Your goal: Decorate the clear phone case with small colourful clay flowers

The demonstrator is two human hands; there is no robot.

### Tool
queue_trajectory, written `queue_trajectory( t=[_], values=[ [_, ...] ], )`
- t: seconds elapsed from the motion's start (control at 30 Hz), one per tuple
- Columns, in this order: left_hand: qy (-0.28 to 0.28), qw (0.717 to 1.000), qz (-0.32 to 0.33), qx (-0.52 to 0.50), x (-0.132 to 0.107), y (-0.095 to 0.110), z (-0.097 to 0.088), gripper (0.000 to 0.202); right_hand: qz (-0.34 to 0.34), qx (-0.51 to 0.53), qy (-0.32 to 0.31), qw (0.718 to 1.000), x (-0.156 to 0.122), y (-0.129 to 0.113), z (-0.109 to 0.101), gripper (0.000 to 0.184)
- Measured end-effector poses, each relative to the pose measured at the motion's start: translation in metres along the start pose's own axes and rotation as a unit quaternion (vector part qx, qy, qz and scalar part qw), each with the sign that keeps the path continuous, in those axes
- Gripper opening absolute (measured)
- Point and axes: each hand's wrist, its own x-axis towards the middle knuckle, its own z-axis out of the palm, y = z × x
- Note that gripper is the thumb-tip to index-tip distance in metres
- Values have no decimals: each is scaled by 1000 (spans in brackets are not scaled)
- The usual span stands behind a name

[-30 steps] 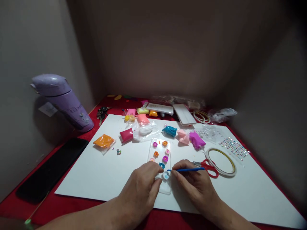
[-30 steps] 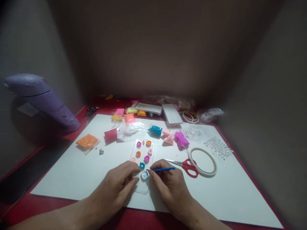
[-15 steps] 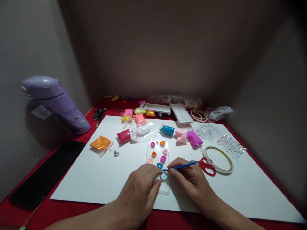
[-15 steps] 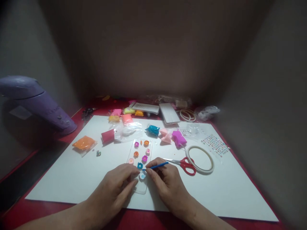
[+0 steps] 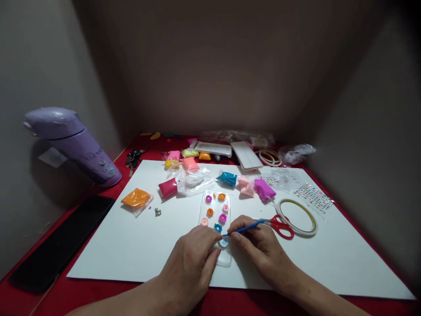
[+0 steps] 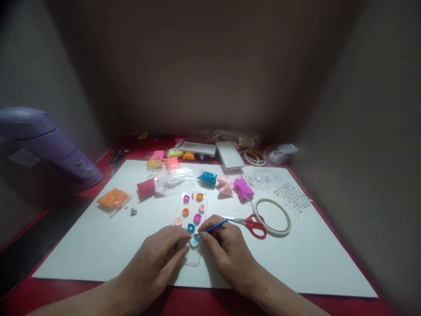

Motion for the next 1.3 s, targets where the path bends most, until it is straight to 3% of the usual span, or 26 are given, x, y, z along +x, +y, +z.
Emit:
queue_trajectory(
  t=[0.4, 1.3],
  values=[
    [-1, 1000, -14, -19, 3, 1, -1, 17, 13, 27, -4, 1000, -3, 3, 0, 13],
    [-30, 996, -55, -57, 4, 5, -5, 17, -60, 0, -19, 998, -5, 5, -2, 11]
  ],
)
